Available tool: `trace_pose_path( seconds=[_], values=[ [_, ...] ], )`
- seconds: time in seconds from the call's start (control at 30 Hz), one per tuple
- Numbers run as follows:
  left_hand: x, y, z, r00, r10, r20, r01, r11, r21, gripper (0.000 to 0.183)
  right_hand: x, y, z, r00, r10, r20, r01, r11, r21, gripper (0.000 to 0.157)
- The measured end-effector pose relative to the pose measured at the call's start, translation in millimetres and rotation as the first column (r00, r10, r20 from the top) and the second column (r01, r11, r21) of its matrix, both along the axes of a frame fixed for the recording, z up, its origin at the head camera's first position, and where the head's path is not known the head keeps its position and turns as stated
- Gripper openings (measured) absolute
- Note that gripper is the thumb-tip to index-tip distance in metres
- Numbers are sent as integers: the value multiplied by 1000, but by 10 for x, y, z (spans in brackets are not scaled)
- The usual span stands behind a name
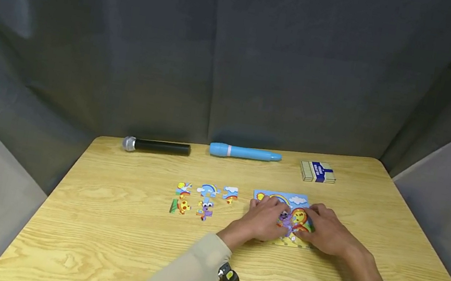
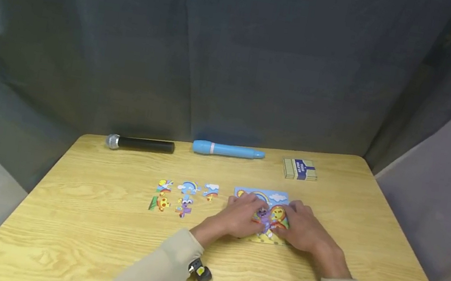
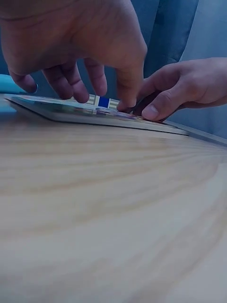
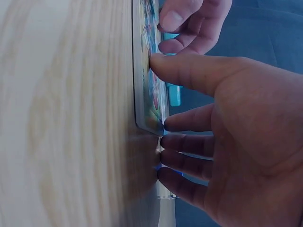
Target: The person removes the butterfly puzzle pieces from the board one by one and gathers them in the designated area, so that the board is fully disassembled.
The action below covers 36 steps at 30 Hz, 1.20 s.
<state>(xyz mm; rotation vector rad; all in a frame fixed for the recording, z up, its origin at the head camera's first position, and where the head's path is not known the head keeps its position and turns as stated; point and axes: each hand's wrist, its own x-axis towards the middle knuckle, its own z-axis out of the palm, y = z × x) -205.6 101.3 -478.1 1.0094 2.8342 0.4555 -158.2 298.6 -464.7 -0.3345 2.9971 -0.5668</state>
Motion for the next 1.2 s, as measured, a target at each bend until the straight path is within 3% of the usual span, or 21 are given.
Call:
trace_pose_path(
  seconds=[0.43,1.2],
  values=[
    [-72,172,-47,999,50,-5,-50,996,-77,46,2,20,27,999,-3,47,2,1000,14,72],
    [-122,228,-38,991,93,100,-97,995,32,45,-32,33,14,999,-18,38,17,999,27,72]
  ],
)
